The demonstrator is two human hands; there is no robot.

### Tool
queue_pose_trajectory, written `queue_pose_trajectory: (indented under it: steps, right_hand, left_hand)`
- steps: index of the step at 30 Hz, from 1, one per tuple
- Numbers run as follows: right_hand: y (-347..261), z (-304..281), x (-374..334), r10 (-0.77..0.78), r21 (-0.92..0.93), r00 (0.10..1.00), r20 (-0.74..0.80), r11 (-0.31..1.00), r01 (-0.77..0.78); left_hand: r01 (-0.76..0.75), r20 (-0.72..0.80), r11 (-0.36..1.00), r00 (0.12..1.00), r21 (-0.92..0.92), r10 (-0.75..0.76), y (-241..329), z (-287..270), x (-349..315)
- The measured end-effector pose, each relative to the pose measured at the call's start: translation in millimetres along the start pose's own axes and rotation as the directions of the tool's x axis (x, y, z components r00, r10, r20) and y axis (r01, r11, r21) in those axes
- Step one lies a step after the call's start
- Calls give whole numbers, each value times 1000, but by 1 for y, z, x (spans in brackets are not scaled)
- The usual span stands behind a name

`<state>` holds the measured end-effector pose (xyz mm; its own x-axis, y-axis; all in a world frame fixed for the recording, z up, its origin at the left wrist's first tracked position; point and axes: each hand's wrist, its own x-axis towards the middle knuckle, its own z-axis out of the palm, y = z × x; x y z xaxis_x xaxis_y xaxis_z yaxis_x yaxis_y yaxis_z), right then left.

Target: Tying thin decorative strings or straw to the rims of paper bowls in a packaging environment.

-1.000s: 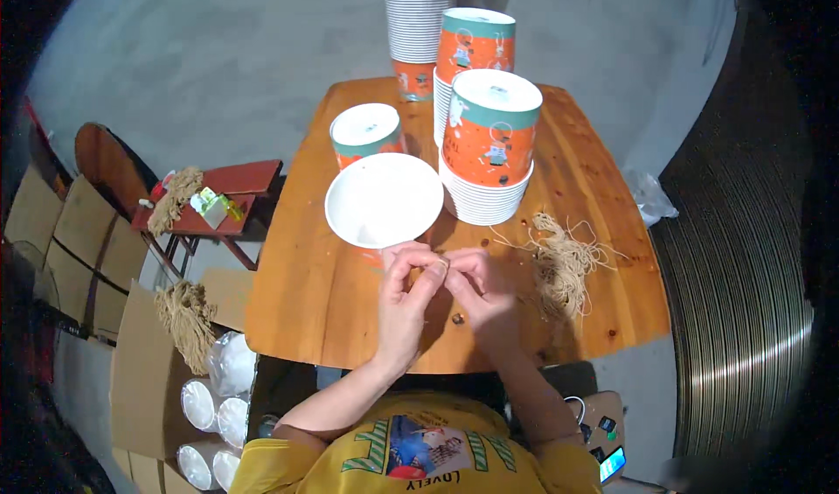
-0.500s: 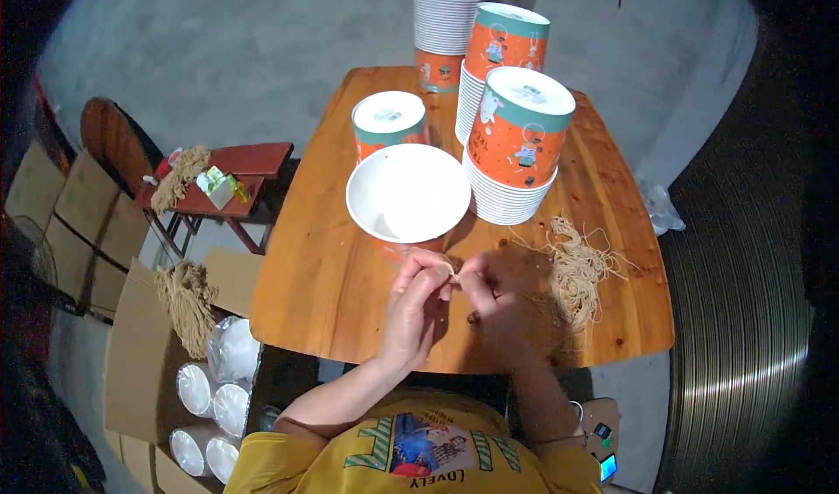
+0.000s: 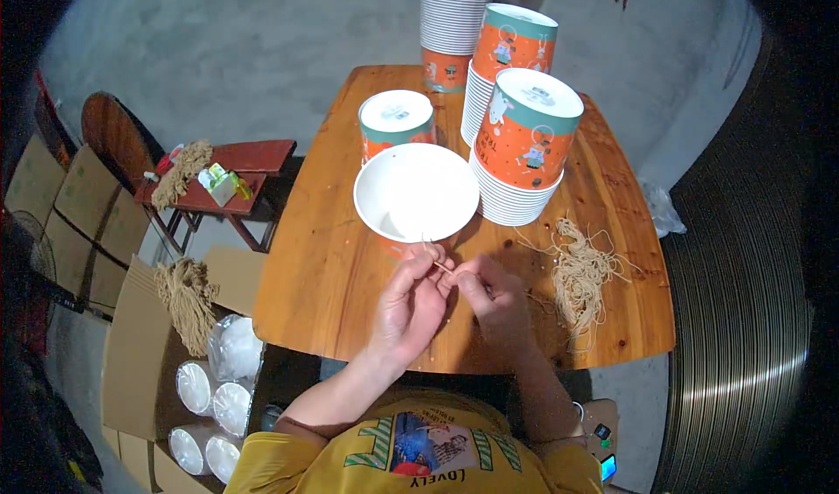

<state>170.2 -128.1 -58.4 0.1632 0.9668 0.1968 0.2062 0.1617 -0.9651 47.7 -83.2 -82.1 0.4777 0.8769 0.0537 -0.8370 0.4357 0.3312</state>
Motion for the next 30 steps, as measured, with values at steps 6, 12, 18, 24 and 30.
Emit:
queue_pose_trajectory:
  steps: [6, 12, 18, 24, 30]
  right_hand:
    - [12, -4, -1, -49, -78, 999, -11, 996, 48]
    - [22, -15, -7, -27, -121, 998, 48, 992, 32]
    - [27, 2, -5, -264, -38, 962, -70, 964, 262]
    - [31, 6, -6, -6, 397, 993, 118, 917, -42]
    - [35, 14, -8, -9, 380, 996, -92, 924, 43]
  left_hand:
    - [-39, -29, 994, 999, 102, 42, 3, 0, -1]
    - [-119, -27, 953, 991, 280, 132, 5, 2, -5]
    - [-226, 71, 858, 973, 462, 218, -13, 5, -10]
    - [-234, 58, 834, 970, 499, 238, -21, -1, -13]
    - [-229, 67, 891, 973, 392, 220, -12, 1, -13]
